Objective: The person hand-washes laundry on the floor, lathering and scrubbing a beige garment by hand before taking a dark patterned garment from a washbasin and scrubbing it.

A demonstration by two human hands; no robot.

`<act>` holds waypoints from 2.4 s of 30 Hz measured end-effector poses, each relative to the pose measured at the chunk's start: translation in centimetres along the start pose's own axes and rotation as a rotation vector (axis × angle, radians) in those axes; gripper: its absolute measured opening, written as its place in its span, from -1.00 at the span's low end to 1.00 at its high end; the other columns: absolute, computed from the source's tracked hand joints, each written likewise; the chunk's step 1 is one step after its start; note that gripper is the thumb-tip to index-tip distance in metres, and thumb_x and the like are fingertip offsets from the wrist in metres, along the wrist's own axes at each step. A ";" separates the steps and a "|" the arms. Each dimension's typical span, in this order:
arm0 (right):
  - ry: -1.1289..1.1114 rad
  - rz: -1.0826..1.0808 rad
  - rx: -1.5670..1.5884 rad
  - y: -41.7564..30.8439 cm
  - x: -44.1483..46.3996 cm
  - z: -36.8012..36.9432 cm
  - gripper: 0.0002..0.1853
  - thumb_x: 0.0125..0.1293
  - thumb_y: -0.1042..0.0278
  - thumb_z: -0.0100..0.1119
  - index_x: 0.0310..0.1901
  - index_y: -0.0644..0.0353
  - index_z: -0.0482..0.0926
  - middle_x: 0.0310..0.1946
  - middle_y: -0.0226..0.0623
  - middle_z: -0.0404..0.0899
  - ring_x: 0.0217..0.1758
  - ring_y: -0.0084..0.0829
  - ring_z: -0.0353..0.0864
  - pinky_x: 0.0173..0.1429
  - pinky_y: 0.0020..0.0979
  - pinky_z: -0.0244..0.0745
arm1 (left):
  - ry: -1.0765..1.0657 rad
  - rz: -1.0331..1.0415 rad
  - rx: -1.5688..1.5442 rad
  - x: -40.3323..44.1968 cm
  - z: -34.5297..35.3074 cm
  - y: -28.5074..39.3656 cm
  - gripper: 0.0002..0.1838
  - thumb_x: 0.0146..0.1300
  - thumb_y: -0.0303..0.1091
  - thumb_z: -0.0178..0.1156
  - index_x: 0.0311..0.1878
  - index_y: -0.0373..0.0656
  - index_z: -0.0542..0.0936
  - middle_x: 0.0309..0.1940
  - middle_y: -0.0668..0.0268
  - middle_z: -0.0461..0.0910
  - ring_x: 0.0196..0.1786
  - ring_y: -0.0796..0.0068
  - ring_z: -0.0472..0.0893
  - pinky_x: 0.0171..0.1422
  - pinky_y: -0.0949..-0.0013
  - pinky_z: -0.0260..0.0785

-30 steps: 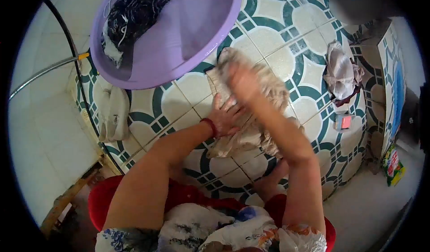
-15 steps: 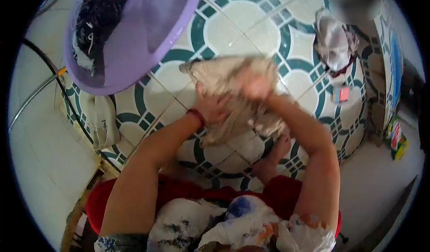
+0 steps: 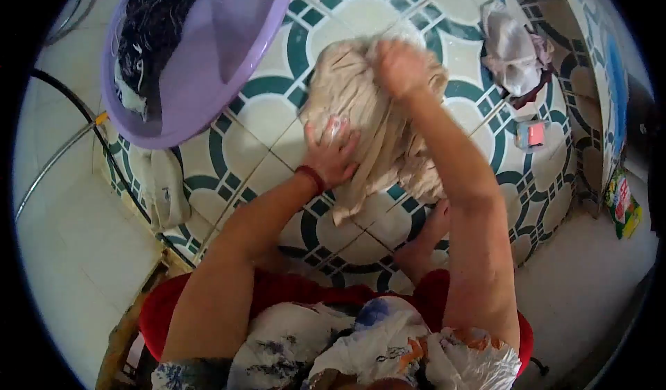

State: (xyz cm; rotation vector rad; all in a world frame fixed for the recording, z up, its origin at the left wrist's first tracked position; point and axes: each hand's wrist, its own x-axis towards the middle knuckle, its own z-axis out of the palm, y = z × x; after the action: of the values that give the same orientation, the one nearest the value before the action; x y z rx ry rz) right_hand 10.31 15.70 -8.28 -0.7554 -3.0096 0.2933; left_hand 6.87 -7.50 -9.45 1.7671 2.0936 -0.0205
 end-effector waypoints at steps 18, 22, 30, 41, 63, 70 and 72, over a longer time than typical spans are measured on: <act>0.064 -0.528 0.063 -9.7 -2.0 1.8 -0.77 0.13 0.30 -0.08 -0.23 0.20 0.48 -0.28 -0.17 0.53 -0.21 -0.19 0.54 -0.14 -0.18 0.45 | -0.033 -0.026 -0.063 0.3 2.2 -0.1 -0.30 0.06 0.09 0.06 0.27 0.04 0.23 0.34 0.05 0.00 0.38 -0.02 -0.04 0.18 -0.47 -0.32; -0.264 -0.368 0.111 -6.5 2.2 2.0 -0.78 0.08 0.32 -0.02 -0.24 0.19 0.48 -0.29 -0.11 0.52 -0.15 -0.19 0.52 -0.15 -0.22 0.47 | 0.044 -0.029 -0.028 0.1 -0.4 0.7 -0.28 0.08 0.10 0.02 0.31 0.05 0.17 0.36 0.09 -0.04 0.40 0.03 -0.09 0.20 -0.47 -0.35; -0.162 -0.309 -0.059 -8.2 0.6 1.1 -0.81 0.19 0.31 -0.10 -0.27 0.20 0.46 -0.34 -0.18 0.52 -0.26 -0.27 0.55 -0.26 -0.28 0.47 | 0.183 0.061 -0.611 0.5 4.6 -0.1 -0.28 0.01 0.10 0.09 0.26 0.04 0.24 0.36 0.08 -0.04 0.40 0.00 -0.08 0.19 -0.46 -0.27; -0.050 0.353 0.459 4.1 9.6 -0.8 -0.55 0.14 0.20 0.04 0.11 -0.05 0.35 -0.20 -0.05 0.52 -0.10 -0.10 0.50 -0.10 -0.15 0.43 | 0.101 0.011 -0.138 0.1 -0.4 0.4 -0.31 0.01 0.05 0.10 0.24 0.00 0.27 0.35 0.02 -0.02 0.40 -0.02 -0.07 0.17 -0.48 -0.29; 0.088 -0.300 0.132 3.8 -0.8 2.2 -0.79 0.11 0.19 0.08 -0.32 0.13 0.51 -0.36 -0.20 0.50 -0.27 -0.23 0.51 -0.24 -0.24 0.46 | 0.070 0.012 -0.050 0.5 0.6 0.7 -0.32 0.05 0.07 0.03 0.23 -0.05 0.28 0.34 -0.02 0.00 0.38 0.01 0.00 0.17 -0.48 -0.31; -0.045 -0.094 0.123 -0.5 -1.4 1.2 -0.65 0.12 0.18 0.07 -0.06 0.09 0.47 -0.13 -0.10 0.49 -0.14 -0.16 0.51 0.03 -0.12 0.39 | 0.011 0.056 -0.058 1.0 0.6 0.6 -0.31 0.03 0.02 0.07 0.23 -0.08 0.27 0.34 0.02 0.00 0.38 0.01 0.00 0.17 -0.46 -0.26; -0.065 -0.174 0.082 -0.3 -2.0 3.2 -0.66 0.10 0.21 0.07 -0.07 0.10 0.47 -0.14 -0.15 0.50 -0.17 -0.21 0.53 0.04 -0.15 0.39 | -0.051 0.108 -0.081 1.0 0.7 0.4 -0.31 0.03 0.01 0.07 0.23 -0.10 0.27 0.34 0.00 -0.01 0.39 -0.01 -0.03 0.16 -0.46 -0.22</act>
State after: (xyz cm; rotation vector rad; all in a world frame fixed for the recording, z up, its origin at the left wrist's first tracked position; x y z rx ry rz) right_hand 11.76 13.95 -11.30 -0.4836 -3.0747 0.4392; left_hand 7.38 -6.68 -10.33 1.8094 1.9330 0.0488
